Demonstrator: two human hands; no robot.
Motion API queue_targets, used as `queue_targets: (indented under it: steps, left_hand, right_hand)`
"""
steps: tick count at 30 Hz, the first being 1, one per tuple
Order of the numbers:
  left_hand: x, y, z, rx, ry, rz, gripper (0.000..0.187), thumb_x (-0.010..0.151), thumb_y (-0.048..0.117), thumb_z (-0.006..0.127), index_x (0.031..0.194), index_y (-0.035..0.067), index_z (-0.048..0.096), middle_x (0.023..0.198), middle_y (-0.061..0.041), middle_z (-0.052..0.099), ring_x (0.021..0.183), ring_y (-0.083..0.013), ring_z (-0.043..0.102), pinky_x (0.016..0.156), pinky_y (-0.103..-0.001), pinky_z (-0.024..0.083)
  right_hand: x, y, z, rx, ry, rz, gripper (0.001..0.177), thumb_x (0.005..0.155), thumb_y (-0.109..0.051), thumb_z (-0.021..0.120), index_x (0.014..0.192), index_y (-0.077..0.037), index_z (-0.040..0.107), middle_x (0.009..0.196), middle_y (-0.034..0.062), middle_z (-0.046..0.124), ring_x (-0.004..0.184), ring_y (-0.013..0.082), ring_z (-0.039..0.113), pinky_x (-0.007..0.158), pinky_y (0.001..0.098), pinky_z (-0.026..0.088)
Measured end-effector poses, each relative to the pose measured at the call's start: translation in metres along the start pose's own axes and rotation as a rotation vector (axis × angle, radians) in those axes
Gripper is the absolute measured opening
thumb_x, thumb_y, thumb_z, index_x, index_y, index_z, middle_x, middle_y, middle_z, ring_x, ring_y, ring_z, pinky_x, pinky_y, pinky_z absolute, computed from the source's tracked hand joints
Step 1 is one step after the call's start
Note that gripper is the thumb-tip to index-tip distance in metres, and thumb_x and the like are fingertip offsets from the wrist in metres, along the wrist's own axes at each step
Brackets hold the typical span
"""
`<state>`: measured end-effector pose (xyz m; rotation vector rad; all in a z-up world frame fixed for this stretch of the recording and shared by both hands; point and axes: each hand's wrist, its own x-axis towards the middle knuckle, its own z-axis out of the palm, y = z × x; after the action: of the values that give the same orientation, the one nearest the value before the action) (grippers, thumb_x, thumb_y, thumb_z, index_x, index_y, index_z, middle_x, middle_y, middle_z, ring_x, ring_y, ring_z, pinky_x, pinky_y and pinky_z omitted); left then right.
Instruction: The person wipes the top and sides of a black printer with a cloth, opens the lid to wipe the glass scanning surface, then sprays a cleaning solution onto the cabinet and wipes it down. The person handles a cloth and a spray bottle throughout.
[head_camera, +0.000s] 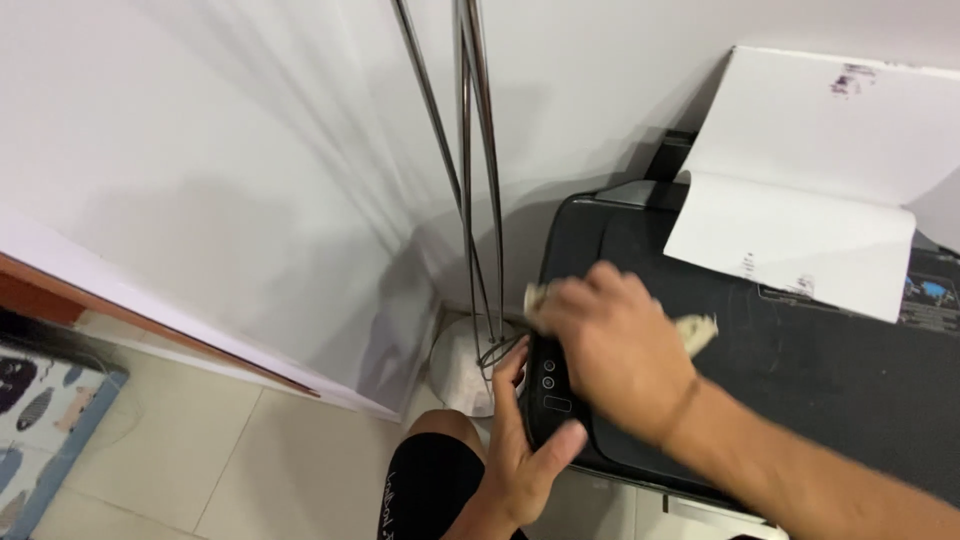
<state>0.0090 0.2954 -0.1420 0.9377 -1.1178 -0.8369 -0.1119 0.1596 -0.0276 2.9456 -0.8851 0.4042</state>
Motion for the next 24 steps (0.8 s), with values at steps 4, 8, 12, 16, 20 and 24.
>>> queue_targets:
  steps: [4,8,12,16,20,24]
  left_hand:
    - [0.007,-0.005,-0.017,-0.045,-0.155,0.016,0.149,0.085,0.088,0.089,0.179,-0.002,0.015,0.182,-0.026,0.04,0.175,-0.0389,0.043,0.146,-0.049,0.036]
    - [0.011,0.001,-0.023,-0.031,-0.127,0.014,0.162,0.066,0.092,0.089,0.182,0.002,0.022,0.186,-0.024,0.039,0.173,-0.0382,0.048,0.147,-0.054,0.037]
    - [0.015,0.021,-0.034,-0.002,-0.182,-0.069,0.173,0.058,0.097,0.085,0.187,0.004,0.018,0.187,-0.025,0.04,0.177,-0.0392,0.044,0.148,-0.055,0.032]
    - [0.015,0.022,-0.032,0.131,-0.252,-0.075,0.177,0.051,0.078,0.091,0.188,0.003,0.008,0.2,-0.025,0.008,0.189,-0.0403,0.012,0.152,-0.059,0.009]
    - [0.015,0.022,-0.026,0.118,-0.222,-0.033,0.168,0.064,0.053,0.103,0.188,0.0,0.003,0.198,-0.027,0.017,0.188,-0.0427,0.02,0.151,-0.06,0.018]
    - [0.018,0.031,-0.017,0.071,-0.182,0.037,0.162,0.072,0.065,0.097,0.187,-0.003,0.004,0.199,-0.028,0.013,0.189,-0.0437,0.019,0.154,-0.059,0.023]
  right_hand:
    - [-0.047,-0.033,-0.006,0.074,-0.017,-0.077,0.025,0.105,-0.021,0.069,0.122,-0.019,0.086,0.118,-0.0024,0.075,0.097,0.0331,0.055,0.077,0.0518,0.048]
    - [-0.078,-0.038,-0.024,0.23,-0.12,-0.215,0.012,0.111,-0.025,0.074,0.109,-0.021,0.085,0.132,-0.0052,0.079,0.103,0.0293,0.057,0.081,0.0495,0.049]
    - [-0.093,-0.022,-0.025,0.319,-0.236,-0.251,0.028,0.114,-0.017,0.073,0.135,-0.023,0.091,0.139,-0.0073,0.081,0.11,0.0302,0.06,0.081,0.052,0.052]
    - [-0.079,-0.038,-0.024,0.34,-0.129,-0.247,0.026,0.099,-0.024,0.095,0.124,-0.021,0.091,0.131,-0.0071,0.083,0.1,0.0282,0.059,0.08,0.0484,0.053]
    - [-0.037,-0.032,-0.002,0.25,0.087,-0.158,0.028,0.101,0.007,0.07,0.11,-0.016,0.083,0.106,0.0009,0.078,0.086,0.0277,0.058,0.076,0.0455,0.05]
    - [0.001,0.009,0.035,-0.035,0.275,0.029,0.014,0.109,-0.017,0.082,0.114,-0.019,0.094,0.109,-0.0071,0.087,0.09,0.0296,0.064,0.071,0.0484,0.054]
